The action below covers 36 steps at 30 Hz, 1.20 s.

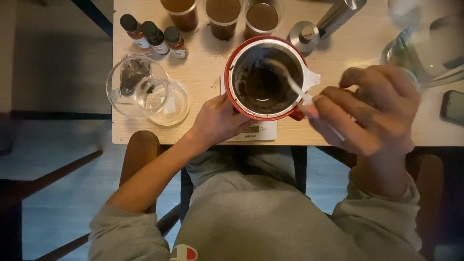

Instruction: The person stirs a dark liquid inside a red mug placed on a digital scale using a white spoon. The person holds the mug with the left hand and stirs continuously with the right hand throughout the video.

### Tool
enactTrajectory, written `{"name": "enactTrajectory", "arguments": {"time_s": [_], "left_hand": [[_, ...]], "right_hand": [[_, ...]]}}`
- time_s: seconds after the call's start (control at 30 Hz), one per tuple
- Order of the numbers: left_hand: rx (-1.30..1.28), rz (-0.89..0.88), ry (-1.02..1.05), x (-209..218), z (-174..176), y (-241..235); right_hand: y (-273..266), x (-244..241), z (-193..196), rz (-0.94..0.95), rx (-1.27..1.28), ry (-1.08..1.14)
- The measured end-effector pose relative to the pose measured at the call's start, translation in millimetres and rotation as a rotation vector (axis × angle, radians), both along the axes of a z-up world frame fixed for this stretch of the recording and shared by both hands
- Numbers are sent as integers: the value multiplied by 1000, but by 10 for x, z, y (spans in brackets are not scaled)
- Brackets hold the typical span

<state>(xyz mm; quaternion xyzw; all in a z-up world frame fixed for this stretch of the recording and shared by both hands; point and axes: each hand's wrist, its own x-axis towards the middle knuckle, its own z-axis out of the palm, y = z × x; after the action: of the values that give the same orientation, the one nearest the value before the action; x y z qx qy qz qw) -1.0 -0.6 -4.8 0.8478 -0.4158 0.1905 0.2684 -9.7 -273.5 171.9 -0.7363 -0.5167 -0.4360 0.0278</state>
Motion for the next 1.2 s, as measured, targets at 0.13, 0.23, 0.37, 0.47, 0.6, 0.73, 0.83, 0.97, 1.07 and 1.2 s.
{"name": "enactTrajectory", "arguments": {"time_s": [0.13, 0.23, 0.37, 0.47, 0.6, 0.73, 0.83, 0.97, 1.07, 1.2], "left_hand": [[6, -41, 1, 9, 136, 12], [9, -60, -46, 10, 115, 15], [4, -30, -54, 8, 126, 12], [-3, -22, -28, 2, 112, 3], [7, -61, -40, 9, 173, 31], [-21, -14, 80, -9, 115, 9], [12, -10, -19, -6, 117, -1], [-8, -6, -30, 4, 164, 4], [-11, -12, -12, -6, 180, 1], [-43, 3, 87, -19, 148, -12]], "right_hand": [[138, -107, 121, -90, -32, 192], [75, -83, 46, -4, 23, 207], [32, -42, -5, 44, 127, 57], [86, -44, 34, 51, 113, -13], [117, -125, 13, -73, -12, 74], [185, -207, 36, -151, -42, 293], [171, -180, 35, -131, -73, 326], [111, -123, -4, 36, 99, 289], [50, -134, 5, 113, 119, 227], [163, -169, -31, 16, 139, 176]]}}
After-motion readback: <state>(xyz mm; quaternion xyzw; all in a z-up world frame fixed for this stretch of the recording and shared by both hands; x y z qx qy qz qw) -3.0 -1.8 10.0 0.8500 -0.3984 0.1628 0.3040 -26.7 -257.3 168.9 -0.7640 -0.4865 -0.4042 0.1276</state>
